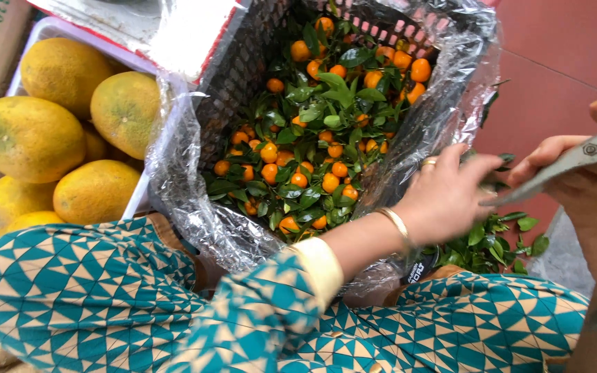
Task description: Trimming stems and leaves from kumquats using garden shears at a fruit processing area.
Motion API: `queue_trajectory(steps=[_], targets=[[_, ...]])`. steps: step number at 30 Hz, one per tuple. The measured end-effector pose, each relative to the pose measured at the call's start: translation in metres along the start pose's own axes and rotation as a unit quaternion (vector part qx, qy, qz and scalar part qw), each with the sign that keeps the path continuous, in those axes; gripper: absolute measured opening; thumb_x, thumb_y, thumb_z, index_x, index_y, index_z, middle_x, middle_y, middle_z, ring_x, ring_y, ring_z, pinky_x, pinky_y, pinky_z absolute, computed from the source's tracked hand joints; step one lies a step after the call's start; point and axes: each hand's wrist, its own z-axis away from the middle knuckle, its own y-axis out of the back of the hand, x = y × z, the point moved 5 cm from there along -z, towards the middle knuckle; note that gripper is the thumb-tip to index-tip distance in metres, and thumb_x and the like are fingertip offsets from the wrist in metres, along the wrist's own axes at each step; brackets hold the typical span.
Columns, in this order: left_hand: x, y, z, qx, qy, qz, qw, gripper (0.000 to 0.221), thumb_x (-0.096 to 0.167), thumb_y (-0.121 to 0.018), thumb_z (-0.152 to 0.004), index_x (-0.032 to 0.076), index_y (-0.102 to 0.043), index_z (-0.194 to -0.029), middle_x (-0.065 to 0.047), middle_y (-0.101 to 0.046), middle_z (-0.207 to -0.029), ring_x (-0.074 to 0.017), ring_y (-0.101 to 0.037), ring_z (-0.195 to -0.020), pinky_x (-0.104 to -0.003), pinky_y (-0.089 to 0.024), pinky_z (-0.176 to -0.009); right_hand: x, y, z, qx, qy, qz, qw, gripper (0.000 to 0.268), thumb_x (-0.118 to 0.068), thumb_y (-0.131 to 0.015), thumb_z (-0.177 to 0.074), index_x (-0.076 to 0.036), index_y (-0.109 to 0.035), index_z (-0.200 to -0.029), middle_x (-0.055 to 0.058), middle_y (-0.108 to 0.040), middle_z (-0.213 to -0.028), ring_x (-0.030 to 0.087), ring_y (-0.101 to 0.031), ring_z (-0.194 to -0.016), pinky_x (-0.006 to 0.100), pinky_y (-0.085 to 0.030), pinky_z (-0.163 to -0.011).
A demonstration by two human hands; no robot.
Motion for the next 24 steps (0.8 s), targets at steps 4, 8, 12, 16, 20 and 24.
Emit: queue_trajectory(steps=[4,8,12,16,20,24], targets=[[0.010,0.008,0.030,-0.083,-0.014,-0.336,0.938,0.082,0.055,-0.078,-0.077,0.022,-0.048,-0.146,-0.025,-0.033,-0.166,-0.0479,-0.047,-0.143,-0.053,-0.048,-0.105,0.032,0.035,-0.006,-0.057,0.005,0.047,0.997,0.066,-0.036,-0.041,-0.104,-0.026,-0.026,-0.168,0.022,-0.053,-0.127,0.040,-0.063,-0.118,0.054,-0.060,-0.105],[0.049,0.109,0.009,-0.050,0.112,-0.283,0.951,0.017,0.028,-0.067,-0.079,0.013,-0.074,-0.079,-0.006,-0.070,-0.066,-0.0246,-0.060,-0.055,-0.039,-0.049,-0.052,-0.006,-0.009,0.009,-0.014,-0.012,0.153,0.988,0.055,-0.015,-0.028,-0.111,-0.025,-0.023,-0.165,0.022,-0.050,-0.122,0.038,-0.061,-0.117,0.052,-0.059,-0.111],[-0.102,0.221,0.077,-0.021,0.270,-0.432,0.860,0.016,0.025,-0.064,-0.089,0.012,-0.059,-0.097,-0.003,-0.068,-0.087,-0.0248,-0.065,-0.074,-0.042,-0.052,-0.069,-0.012,-0.015,0.006,-0.049,0.027,0.093,0.994,0.104,-0.054,-0.059,-0.070,-0.024,-0.026,-0.163,0.022,-0.052,-0.127,0.037,-0.063,-0.119,0.058,-0.059,-0.123],[-0.157,0.210,0.108,-0.082,0.130,-0.574,0.804,0.017,0.021,-0.070,-0.078,0.011,-0.065,-0.090,-0.013,-0.065,-0.093,-0.0390,-0.065,-0.078,-0.050,-0.055,-0.069,-0.005,-0.011,-0.004,-0.108,0.029,-0.001,0.994,0.122,-0.042,-0.072,-0.054,-0.014,-0.025,-0.163,0.029,-0.056,-0.129,0.044,-0.066,-0.121,0.059,-0.063,-0.107],[-0.177,0.154,0.098,-0.157,0.120,-0.604,0.772,0.016,0.023,-0.065,-0.085,0.012,-0.070,-0.095,-0.011,-0.068,-0.096,-0.0312,-0.065,-0.084,-0.043,-0.052,-0.074,0.004,-0.013,-0.013,-0.198,0.021,-0.089,0.976,0.119,-0.026,-0.078,-0.060,-0.008,-0.021,-0.162,0.035,-0.053,-0.134,0.049,-0.062,-0.128,0.064,-0.058,-0.111],[-0.202,0.140,0.093,-0.082,0.143,-0.591,0.790,0.025,0.026,-0.073,-0.072,0.010,-0.070,-0.091,-0.014,-0.067,-0.096,-0.0350,-0.061,-0.087,-0.047,-0.046,-0.079,-0.023,-0.052,-0.005,-0.074,-0.073,-0.032,0.994,0.114,-0.023,-0.063,-0.051,-0.009,-0.029,-0.159,0.033,-0.055,-0.128,0.048,-0.063,-0.121,0.062,-0.054,-0.109]])
